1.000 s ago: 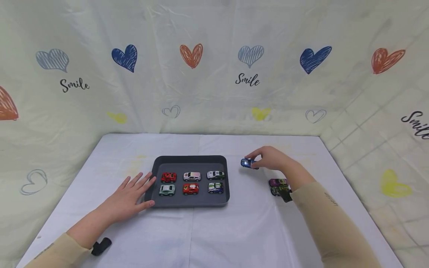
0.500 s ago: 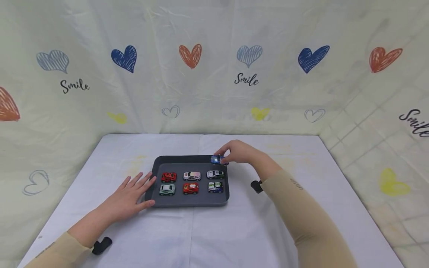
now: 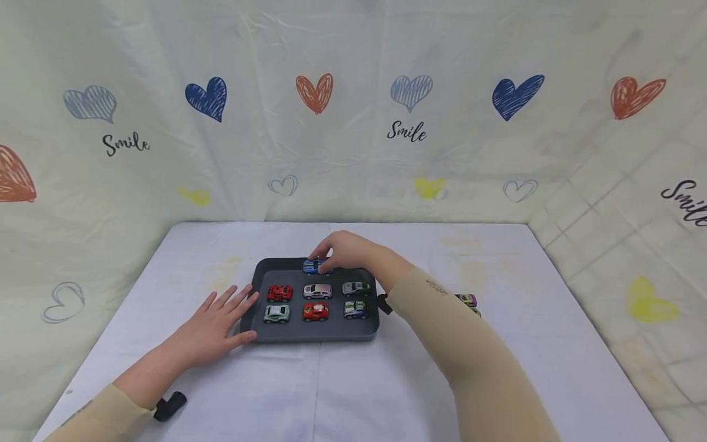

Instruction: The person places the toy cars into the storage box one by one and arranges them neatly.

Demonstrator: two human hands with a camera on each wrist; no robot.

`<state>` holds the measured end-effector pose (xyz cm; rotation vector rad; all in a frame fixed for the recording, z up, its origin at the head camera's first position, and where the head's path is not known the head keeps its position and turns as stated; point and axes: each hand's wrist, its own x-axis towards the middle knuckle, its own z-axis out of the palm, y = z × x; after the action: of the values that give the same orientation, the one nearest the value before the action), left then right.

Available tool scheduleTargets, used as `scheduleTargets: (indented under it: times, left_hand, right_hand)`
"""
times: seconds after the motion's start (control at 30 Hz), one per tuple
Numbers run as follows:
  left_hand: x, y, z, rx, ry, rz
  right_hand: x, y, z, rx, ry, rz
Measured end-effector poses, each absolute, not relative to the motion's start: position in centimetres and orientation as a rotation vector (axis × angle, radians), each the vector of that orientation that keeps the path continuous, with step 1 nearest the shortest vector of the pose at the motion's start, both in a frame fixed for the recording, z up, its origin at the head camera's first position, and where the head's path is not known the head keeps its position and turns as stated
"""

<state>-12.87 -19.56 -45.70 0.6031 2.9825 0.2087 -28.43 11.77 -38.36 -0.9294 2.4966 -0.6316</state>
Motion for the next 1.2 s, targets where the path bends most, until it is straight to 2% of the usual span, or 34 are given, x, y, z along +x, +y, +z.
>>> scheduleTargets:
  times: [0.6, 1.2]
  left_hand:
    - [-13.0, -19.8, -45.9, 0.6, 2.976, 0.216]
    - [-13.1, -20.1, -46.2, 0.631, 2.983, 0.264]
  right_hand:
    - [-27.8, 5.0, -39.4, -0.992, 2.563, -0.354]
    - [-28.0, 1.9, -41.5, -1.022, 2.585, -0.092]
